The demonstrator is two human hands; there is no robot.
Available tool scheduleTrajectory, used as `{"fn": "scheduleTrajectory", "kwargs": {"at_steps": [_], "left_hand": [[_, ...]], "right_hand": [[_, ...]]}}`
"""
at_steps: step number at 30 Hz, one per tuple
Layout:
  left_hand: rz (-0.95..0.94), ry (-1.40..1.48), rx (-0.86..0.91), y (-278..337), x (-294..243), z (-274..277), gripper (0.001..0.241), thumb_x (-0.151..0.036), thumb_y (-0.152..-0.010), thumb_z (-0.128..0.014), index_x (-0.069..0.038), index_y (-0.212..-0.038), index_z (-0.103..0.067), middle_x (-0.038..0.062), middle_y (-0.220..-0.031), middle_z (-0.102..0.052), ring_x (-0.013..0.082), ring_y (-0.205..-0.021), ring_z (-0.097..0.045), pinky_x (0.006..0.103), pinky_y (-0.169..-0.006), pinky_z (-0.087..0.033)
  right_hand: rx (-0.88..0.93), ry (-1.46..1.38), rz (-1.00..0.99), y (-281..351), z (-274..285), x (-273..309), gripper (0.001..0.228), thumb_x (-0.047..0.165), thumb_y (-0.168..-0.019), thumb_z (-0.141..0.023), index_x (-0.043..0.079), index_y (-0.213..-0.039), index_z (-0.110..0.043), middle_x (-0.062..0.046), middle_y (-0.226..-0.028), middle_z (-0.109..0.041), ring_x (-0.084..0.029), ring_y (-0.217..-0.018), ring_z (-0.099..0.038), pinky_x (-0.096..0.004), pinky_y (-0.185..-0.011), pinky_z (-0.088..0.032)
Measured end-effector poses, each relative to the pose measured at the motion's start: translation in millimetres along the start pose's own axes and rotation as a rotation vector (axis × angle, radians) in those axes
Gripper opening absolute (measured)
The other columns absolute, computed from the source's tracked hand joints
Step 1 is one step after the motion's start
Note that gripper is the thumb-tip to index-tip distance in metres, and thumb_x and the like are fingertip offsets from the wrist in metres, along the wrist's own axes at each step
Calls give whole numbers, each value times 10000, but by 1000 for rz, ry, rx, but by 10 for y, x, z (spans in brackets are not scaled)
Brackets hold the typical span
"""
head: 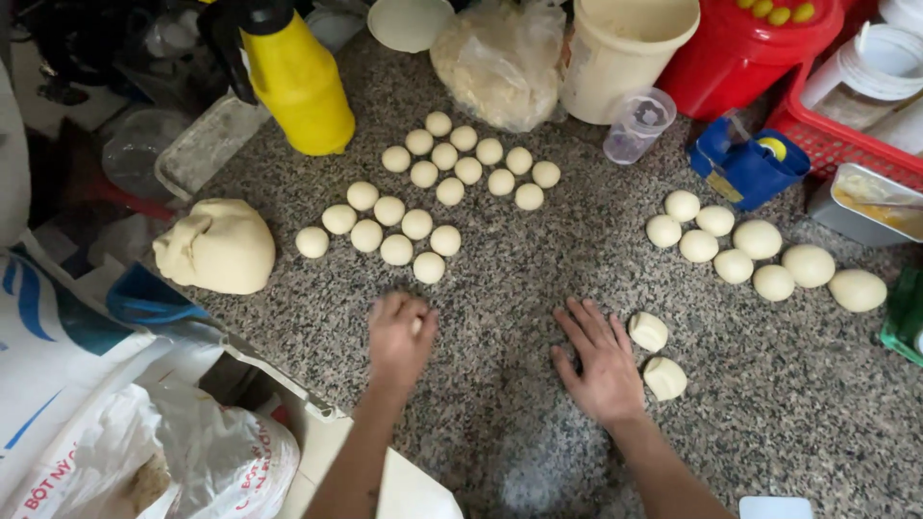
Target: The person shapes portions of dough into small balls on a counter and weighs them on a scale.
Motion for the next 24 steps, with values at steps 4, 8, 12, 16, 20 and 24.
{"fn": "scheduleTrajectory", "kwargs": {"at_steps": [4,8,12,16,20,24], "left_hand": [[221,14,147,283,-378,-16,252,-337,-912,-667,-122,-790,-618,49,-986,-633,276,-1082,-537,448,-938,-493],[141,53,375,674,-289,136,270,-409,-930,-617,-156,-909,-707,56,-1208,-654,267,-1144,-535,486,-1025,-434],[114,-77,246,186,40,124,164,-306,-851,-715,-142,-852,-714,-1,-984,-666,196,-943,-575,367,-827,-557],[198,120,26,30,-420,265,298,-266,-972,-641,-141,-736,-508,11,-850,-565,173,-757,-566,356,-671,-476],[83,49,134,623,-597,218,103,-195,-887,-686,-104,-838,-696,80,-1115,-692,257,-1084,-563,437,-978,-465],[95,63,236,405,-133,230,198,-323,-895,-679,-126,-909,-676,39,-980,-667,175,-803,-580,354,-681,-535]], "right_hand": [[91,24,-40,5,20,20,589,435,-976,-470,175,-1504,-480,-3,-1647,-385,-205,-1572,-232,-478,-1285,-120],[65,25,-23,-9,27,30,579,418,-970,-495,171,-1493,-498,-9,-1639,-401,-211,-1566,-253,-477,-1285,-132],[63,26,-25,13,-12,-7,577,412,-959,-516,177,-1486,-508,-6,-1641,-399,-204,-1569,-246,-468,-1284,-133],[20,10,-55,46,-47,-28,540,476,-978,-567,323,-1494,-523,59,-1613,-450,-182,-1530,-342,-478,-1273,-221],[20,3,-4,9,24,10,573,382,-955,-549,155,-1480,-516,-21,-1625,-422,-225,-1558,-273,-474,-1282,-150],[13,-10,-8,9,17,3,569,372,-942,-563,144,-1462,-538,-24,-1611,-446,-230,-1549,-296,-472,-1273,-172]]}}
Point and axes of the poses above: each hand's wrist, its own y-axis away from the middle knuckle, its own z-axis out of the back of the hand, x = y × z, the point moved 3 cm from there along -y, towards the middle knuckle
